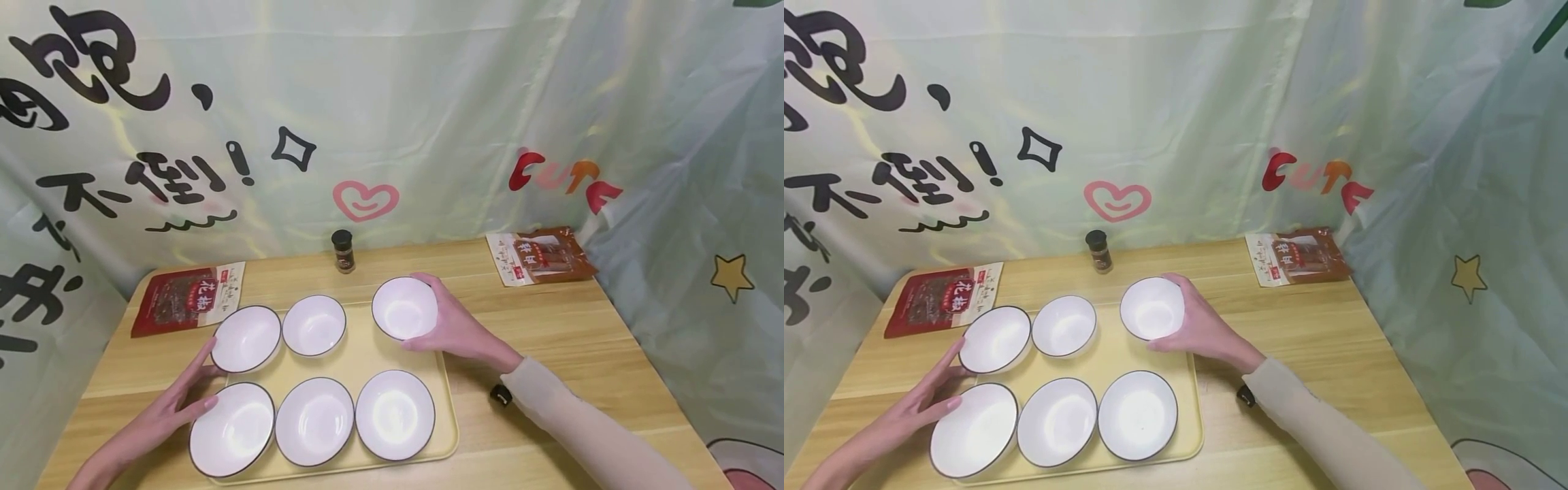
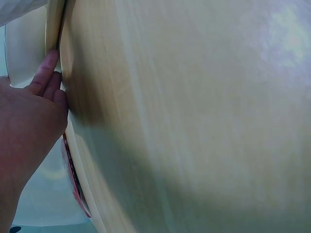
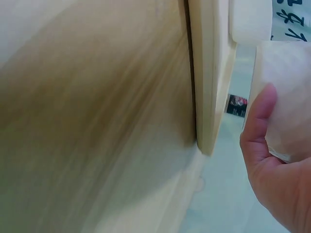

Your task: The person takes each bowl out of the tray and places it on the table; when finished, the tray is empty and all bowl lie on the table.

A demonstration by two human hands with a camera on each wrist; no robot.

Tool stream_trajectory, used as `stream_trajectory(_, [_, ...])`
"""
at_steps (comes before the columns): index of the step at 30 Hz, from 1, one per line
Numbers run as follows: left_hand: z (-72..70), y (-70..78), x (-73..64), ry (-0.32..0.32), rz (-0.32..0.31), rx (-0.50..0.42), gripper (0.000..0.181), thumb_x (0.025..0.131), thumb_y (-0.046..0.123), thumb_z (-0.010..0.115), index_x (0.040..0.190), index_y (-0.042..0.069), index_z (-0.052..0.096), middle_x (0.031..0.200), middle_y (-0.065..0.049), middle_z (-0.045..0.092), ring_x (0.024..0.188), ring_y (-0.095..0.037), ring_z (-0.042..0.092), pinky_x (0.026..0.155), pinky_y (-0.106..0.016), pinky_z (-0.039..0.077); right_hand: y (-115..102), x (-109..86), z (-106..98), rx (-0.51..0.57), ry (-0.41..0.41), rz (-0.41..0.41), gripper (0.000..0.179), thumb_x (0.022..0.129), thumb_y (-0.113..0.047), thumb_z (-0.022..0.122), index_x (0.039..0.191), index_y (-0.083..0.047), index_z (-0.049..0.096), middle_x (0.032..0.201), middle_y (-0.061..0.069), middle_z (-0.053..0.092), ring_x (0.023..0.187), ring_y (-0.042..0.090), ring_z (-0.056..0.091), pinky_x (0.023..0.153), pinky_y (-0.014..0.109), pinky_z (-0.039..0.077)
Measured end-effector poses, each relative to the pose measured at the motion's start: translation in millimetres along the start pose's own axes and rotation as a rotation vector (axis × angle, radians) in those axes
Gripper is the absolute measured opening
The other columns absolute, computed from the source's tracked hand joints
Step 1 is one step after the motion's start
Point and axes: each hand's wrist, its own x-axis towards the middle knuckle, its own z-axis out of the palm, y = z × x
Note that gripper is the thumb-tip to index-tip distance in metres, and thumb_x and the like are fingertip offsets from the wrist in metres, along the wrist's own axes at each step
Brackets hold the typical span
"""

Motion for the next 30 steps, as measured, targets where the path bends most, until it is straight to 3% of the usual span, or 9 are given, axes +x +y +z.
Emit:
stream_trajectory(10, [-0.2, -2.2, -0.7, -0.007, -0.011, -0.014, 0.094, 0.113, 0.026, 0.06, 0.173, 0.046, -0.01, 0.169, -0.035, 0.025, 0.153, -0.058, 0.02, 0.107, -0.091, 0.02, 5.6, -6.7, -20.1, 0.004, 0.046, -0.003, 0.123, 0.069, -0.021, 0.106, 0.167, -0.016, 0.031, 0.16, 0.016, 0.047, 0.135, 0.04, 0.056, 0.11, 0.062, 0.049])
stream_trajectory(17, [0.4, -2.7, -0.9, -0.01, -0.01, -0.025, 0.094, 0.114, 0.026, 0.059, 0.173, 0.046, -0.01, 0.169, -0.036, 0.024, 0.154, -0.06, 0.017, 0.108, -0.091, 0.017, 12.8, -15.3, -35.6, -0.005, 0.075, 0.017, 0.125, 0.07, -0.029, 0.106, 0.168, -0.016, 0.029, 0.16, 0.016, 0.047, 0.135, 0.04, 0.056, 0.11, 0.063, 0.049])
stream_trajectory(30, [0.9, -1.8, 0.6, -0.002, -0.014, -0.013, 0.094, 0.114, 0.026, 0.06, 0.173, 0.044, -0.011, 0.168, -0.036, 0.025, 0.154, -0.059, 0.019, 0.11, -0.089, 0.019, 30.7, -31.1, -58.7, -0.053, 0.14, 0.06, 0.126, 0.072, -0.028, 0.106, 0.169, -0.014, 0.027, 0.159, 0.022, 0.045, 0.135, 0.045, 0.055, 0.11, 0.065, 0.048])
